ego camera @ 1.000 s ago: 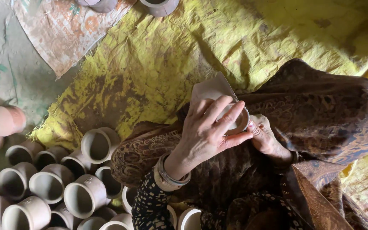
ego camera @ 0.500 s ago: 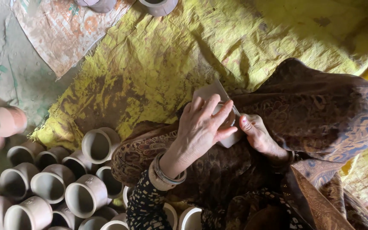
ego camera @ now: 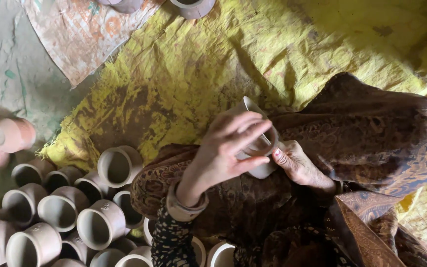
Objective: The person picks up a clay pot and a small clay ring, then presses the ring onto the base of the pot by hand. They smooth the joint between the ring and the pot with their fingers before setting it aside and reaching for another.
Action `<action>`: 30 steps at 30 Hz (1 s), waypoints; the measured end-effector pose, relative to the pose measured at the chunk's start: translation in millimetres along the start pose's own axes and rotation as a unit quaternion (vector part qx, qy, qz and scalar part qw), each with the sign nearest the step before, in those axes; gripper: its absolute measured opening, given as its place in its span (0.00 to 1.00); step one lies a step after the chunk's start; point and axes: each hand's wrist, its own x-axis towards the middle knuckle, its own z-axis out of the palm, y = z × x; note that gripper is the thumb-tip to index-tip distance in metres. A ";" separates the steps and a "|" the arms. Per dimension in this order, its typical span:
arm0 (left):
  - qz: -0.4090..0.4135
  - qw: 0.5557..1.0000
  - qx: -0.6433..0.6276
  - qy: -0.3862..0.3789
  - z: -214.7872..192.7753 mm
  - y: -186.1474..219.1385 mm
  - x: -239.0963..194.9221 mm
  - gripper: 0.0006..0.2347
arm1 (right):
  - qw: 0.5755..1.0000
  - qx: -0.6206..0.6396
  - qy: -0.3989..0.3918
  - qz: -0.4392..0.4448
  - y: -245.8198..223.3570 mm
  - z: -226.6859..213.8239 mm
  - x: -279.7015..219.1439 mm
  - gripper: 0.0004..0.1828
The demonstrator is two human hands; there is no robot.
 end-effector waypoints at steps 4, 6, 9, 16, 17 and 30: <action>0.004 0.999 0.016 -0.046 1.1 0.8 6.1 0.30 | 1.000 -0.012 -0.011 0.006 -3.4 -2.4 -2.6 0.31; -0.005 0.998 0.023 -0.059 -5.4 -13.1 3.3 0.29 | 1.000 -0.012 -0.012 -0.007 6.0 -1.8 -6.4 0.31; -0.032 0.996 0.076 -0.040 -10.6 -39.9 2.1 0.27 | 1.000 -0.025 -0.008 0.010 11.8 -6.9 -11.5 0.32; 0.028 1.000 0.006 0.008 7.5 -14.5 8.8 0.30 | 1.000 0.004 0.008 -0.002 19.7 -9.1 -11.6 0.30; 0.045 0.999 -0.006 -0.009 16.5 -12.3 9.2 0.31 | 1.000 -0.012 -0.002 0.015 14.6 -10.3 -10.2 0.30; -0.015 0.999 0.040 0.007 -4.1 19.8 18.2 0.28 | 0.996 0.053 0.070 0.023 34.1 -11.6 -15.3 0.29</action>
